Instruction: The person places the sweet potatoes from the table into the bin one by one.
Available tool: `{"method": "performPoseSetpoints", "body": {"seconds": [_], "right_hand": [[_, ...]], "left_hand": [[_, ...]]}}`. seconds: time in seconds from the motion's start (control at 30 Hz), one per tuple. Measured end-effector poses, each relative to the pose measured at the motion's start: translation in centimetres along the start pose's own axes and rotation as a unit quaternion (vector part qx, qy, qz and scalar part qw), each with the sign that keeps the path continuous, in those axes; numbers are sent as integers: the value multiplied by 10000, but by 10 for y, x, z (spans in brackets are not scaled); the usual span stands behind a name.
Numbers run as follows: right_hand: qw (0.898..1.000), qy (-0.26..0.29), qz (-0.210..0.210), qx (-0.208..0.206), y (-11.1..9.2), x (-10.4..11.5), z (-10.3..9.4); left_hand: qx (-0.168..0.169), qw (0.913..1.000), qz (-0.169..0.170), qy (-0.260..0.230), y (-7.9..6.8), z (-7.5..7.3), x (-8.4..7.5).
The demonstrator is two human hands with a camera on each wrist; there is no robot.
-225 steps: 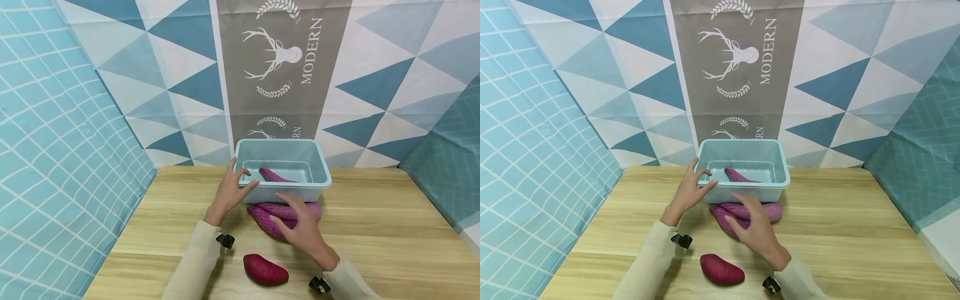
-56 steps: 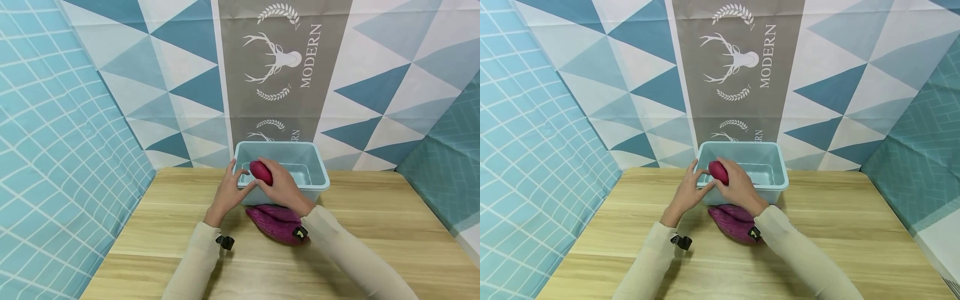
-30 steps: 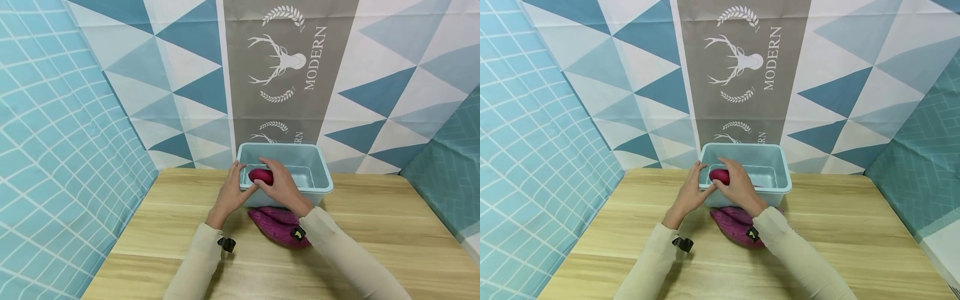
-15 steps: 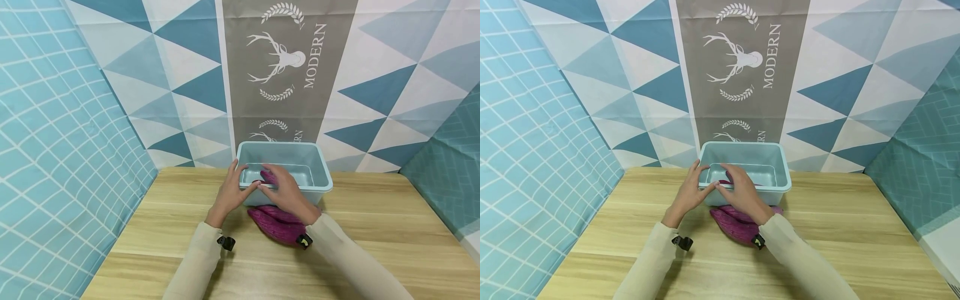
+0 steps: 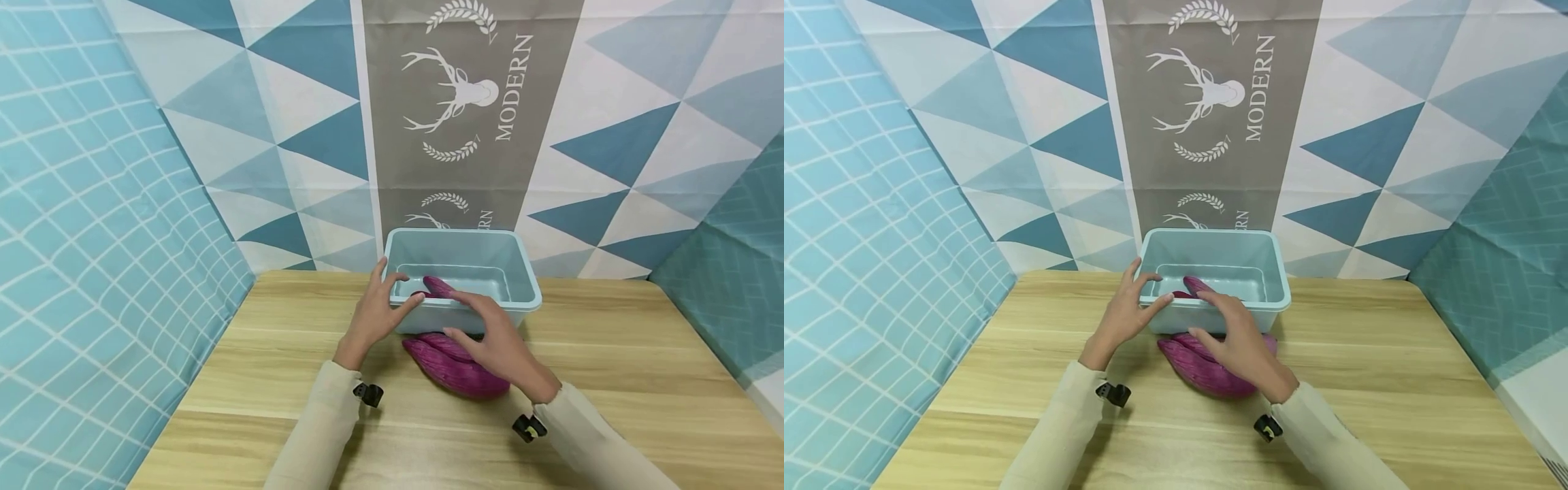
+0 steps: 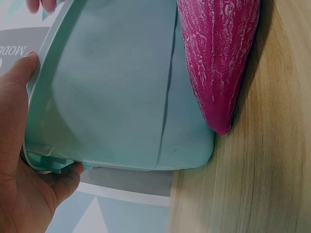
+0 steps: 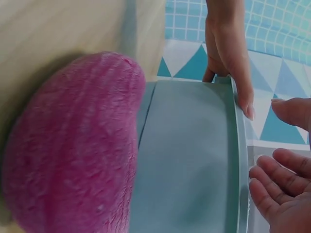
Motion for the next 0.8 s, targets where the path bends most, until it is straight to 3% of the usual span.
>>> {"method": "performPoseSetpoints", "body": {"seconds": [0.23, 0.53, 0.8], "right_hand": [[9998, -187, -118, 19, -18, -4, 7], [9981, 12, 12, 617, -37, -21, 32], [9972, 163, -369, 628, -49, -32, 41]], "left_hand": [[36, 10000, 27, 9, 2, 2, 2], [105, 9999, 2, 57, 2, 2, 1], [101, 9999, -39, 13, 3, 0, 1]]}}
Point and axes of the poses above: each hand's wrist, its own y-axis towards the middle knuckle, its own z-axis out of the palm, x = y × z, the point moved 9 cm from there along y, towards the middle knuckle, and after that the axes turned 13 degrees about x, right-handed, at the moved point
